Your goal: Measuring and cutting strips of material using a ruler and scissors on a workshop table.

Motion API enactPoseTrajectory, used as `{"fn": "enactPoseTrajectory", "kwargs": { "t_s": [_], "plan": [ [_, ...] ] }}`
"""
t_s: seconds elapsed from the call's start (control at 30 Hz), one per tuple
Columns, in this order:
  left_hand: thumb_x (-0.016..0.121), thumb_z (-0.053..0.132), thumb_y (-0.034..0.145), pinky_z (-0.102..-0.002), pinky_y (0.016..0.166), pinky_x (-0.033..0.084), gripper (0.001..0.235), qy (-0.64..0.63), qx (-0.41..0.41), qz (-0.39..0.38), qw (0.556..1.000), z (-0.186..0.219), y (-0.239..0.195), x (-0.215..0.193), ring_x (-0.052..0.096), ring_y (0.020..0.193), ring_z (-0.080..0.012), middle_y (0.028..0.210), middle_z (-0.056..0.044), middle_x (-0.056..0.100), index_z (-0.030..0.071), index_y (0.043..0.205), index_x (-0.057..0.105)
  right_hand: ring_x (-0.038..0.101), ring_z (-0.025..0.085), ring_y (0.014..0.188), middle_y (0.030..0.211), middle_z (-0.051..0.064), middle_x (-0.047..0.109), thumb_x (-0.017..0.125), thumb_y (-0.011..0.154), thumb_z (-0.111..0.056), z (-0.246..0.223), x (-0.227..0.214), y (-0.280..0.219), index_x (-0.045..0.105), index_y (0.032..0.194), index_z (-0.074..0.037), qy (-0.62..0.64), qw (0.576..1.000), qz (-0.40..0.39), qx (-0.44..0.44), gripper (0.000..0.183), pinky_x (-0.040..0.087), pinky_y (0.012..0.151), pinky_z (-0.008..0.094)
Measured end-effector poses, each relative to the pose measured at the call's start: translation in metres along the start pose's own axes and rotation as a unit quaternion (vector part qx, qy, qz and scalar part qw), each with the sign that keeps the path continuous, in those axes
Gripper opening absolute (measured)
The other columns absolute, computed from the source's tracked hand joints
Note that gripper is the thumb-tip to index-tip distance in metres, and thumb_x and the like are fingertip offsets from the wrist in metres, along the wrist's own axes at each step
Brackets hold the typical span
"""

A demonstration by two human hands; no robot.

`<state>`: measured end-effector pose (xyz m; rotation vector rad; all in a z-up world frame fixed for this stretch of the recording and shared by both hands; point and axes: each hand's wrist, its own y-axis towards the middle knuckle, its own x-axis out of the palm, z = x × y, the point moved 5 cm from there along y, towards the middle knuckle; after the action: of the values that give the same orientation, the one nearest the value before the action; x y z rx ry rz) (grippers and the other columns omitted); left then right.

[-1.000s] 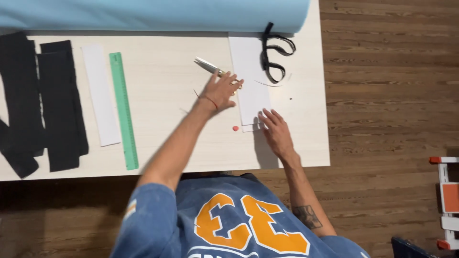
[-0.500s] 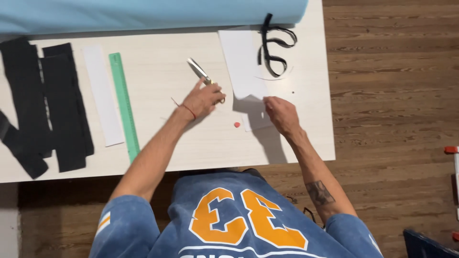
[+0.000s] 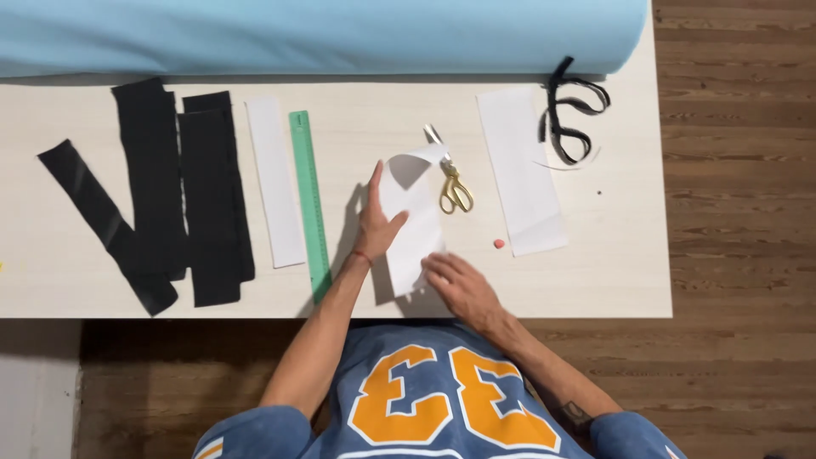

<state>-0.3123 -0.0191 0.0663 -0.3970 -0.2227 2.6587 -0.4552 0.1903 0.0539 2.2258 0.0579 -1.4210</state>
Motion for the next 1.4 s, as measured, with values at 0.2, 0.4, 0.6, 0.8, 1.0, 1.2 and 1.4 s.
{"fn": "enactPoseTrajectory", "kwargs": {
  "t_s": [0.2, 0.4, 0.6, 0.8, 1.0, 1.2, 1.4],
  "plan": [
    [0.093, 0.023, 0.098, -0.065, 0.146, 0.027, 0.126, 0.150, -0.032, -0.030, 0.988, -0.061, -0.018, -0.031, 0.023, 0.178, -0.0472, 0.192, -0.018, 0.034, 0.035, 0.192, 0.010, 0.074, 0.035, 0.140, 0.140, 0.013, 0.082, 0.082, 0.108, -0.042, -0.023, 0.004, 0.030, 0.080, 0.134, -0.015, 0.055, 0.995, -0.076, 0.022, 0.037, 0.059, 0.111, 0.050],
    [0.101, 0.034, 0.090, -0.052, 0.130, 0.055, 0.076, 0.305, 0.199, 0.157, 0.918, -0.075, -0.040, -0.064, 0.068, 0.145, -0.0371, 0.172, -0.014, 0.057, 0.018, 0.160, 0.075, 0.074, 0.055, 0.128, 0.140, 0.030, 0.074, 0.089, 0.097, -0.004, 0.079, 0.007, 0.062, 0.076, 0.128, 0.001, -0.005, 0.998, 0.020, 0.060, 0.034, 0.063, 0.103, 0.065],
    [0.095, 0.072, 0.085, -0.049, 0.083, 0.072, 0.064, 0.390, 0.012, 0.199, 0.899, -0.126, -0.129, -0.120, 0.083, 0.100, -0.0306, 0.115, 0.002, 0.073, 0.029, 0.131, 0.079, 0.073, 0.033, 0.144, 0.143, 0.011, 0.078, 0.080, 0.112, -0.014, 0.140, 0.022, 0.049, 0.082, 0.138, -0.021, -0.131, 0.977, -0.068, 0.154, 0.027, 0.059, 0.119, 0.048],
    [0.098, 0.054, 0.091, -0.052, 0.086, 0.073, 0.067, 0.352, -0.030, 0.244, 0.903, -0.137, -0.184, -0.105, 0.080, 0.113, -0.0357, 0.133, -0.008, 0.073, 0.017, 0.143, 0.076, 0.073, 0.020, 0.114, 0.105, -0.008, 0.072, 0.083, 0.112, -0.059, 0.163, 0.027, 0.037, 0.077, 0.109, -0.032, -0.230, 0.940, -0.078, 0.239, 0.028, 0.057, 0.098, 0.043],
    [0.106, 0.029, 0.077, -0.050, 0.085, 0.066, 0.080, 0.194, -0.156, 0.268, 0.931, -0.158, -0.174, -0.113, 0.083, 0.098, -0.0292, 0.122, 0.000, 0.084, 0.027, 0.149, 0.072, 0.085, 0.033, 0.104, 0.102, 0.005, 0.088, 0.090, 0.102, -0.046, 0.186, 0.023, 0.059, 0.053, 0.142, -0.021, -0.174, 0.894, -0.213, 0.354, 0.060, 0.064, 0.088, 0.057],
    [0.102, 0.033, 0.082, -0.052, 0.097, 0.065, 0.051, 0.213, -0.177, 0.192, 0.941, -0.182, -0.157, -0.119, 0.082, 0.109, -0.0343, 0.106, -0.004, 0.081, 0.018, 0.127, 0.082, 0.086, 0.051, 0.109, 0.115, 0.031, 0.088, 0.100, 0.094, -0.045, 0.157, -0.034, 0.100, 0.079, 0.143, 0.003, 0.057, 0.860, -0.256, 0.438, 0.072, 0.067, 0.096, 0.064],
    [0.091, 0.045, 0.105, -0.047, 0.087, 0.068, 0.035, 0.005, -0.150, 0.184, 0.971, -0.161, -0.185, -0.090, 0.083, 0.104, -0.0273, 0.114, -0.006, 0.087, 0.017, 0.123, 0.082, 0.080, 0.048, 0.076, 0.119, 0.048, 0.075, 0.099, 0.099, -0.011, 0.197, -0.095, 0.023, 0.071, 0.144, 0.019, 0.290, 0.816, -0.029, 0.500, 0.061, 0.070, 0.059, 0.057]
  ]
}}
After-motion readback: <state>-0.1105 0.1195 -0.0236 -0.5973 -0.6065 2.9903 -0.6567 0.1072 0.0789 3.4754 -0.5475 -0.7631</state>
